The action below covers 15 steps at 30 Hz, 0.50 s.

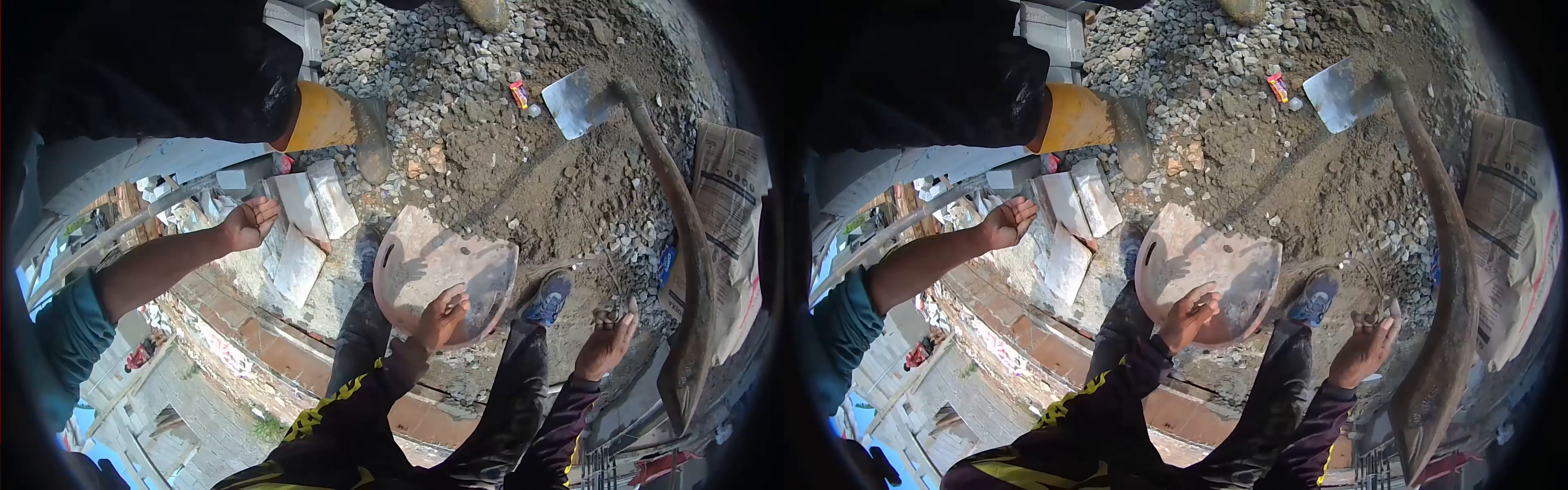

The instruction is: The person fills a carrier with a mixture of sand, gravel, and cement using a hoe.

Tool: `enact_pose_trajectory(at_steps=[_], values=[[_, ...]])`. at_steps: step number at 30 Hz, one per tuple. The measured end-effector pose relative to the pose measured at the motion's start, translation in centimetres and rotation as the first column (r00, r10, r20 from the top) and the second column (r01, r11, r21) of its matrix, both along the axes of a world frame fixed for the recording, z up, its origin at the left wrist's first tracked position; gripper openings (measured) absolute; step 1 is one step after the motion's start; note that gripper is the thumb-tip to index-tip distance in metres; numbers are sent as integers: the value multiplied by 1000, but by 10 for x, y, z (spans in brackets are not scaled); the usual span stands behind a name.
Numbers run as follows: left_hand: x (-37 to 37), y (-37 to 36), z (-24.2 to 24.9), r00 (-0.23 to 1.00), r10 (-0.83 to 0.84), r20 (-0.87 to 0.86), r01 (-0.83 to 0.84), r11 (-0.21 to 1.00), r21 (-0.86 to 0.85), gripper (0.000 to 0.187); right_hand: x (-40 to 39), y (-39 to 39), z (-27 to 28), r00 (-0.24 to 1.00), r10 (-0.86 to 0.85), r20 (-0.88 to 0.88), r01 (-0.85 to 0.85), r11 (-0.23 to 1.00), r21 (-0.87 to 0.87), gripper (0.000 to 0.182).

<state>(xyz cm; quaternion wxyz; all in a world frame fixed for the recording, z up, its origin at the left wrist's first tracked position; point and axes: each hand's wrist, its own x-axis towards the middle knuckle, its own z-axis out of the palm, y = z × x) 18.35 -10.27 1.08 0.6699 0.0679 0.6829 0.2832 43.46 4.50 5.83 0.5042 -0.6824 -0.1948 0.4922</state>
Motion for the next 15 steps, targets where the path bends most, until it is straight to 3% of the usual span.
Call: enact_pose_trajectory(at_steps=[4, 7, 8, 10, 13, 15], values=[[21, 8, -65, 989, 67, -135, -66, 998, 12, 47, -2, -44, 18, 948, 255, 191, -204, 946, -254, 44], [-3, 58, -86, 898, -111, -425, 131, 991, 19, 41, -19, -91, -17, 966, 256, -18, -248, 911, -330, 33], [-16, 78, -98, 833, -165, -528, 179, 984, -25, 38, -29, -100, -26, 969, 245, 0, -230, 909, -347, 27], [-46, 98, -149, 632, -330, -701, 394, 916, -76, 39, -27, -120, -53, 839, 514, 178, -442, 834, -330, 26], [-84, 135, -225, 242, -692, -680, 559, 672, -486, 41, -22, -93, -52, 860, 492, 137, -428, 840, -333, 26], [-108, 153, -259, 407, -670, -621, 540, 725, -428, 44, -6, -83, -56, 876, 453, 165, -382, 861, -337, 25]])
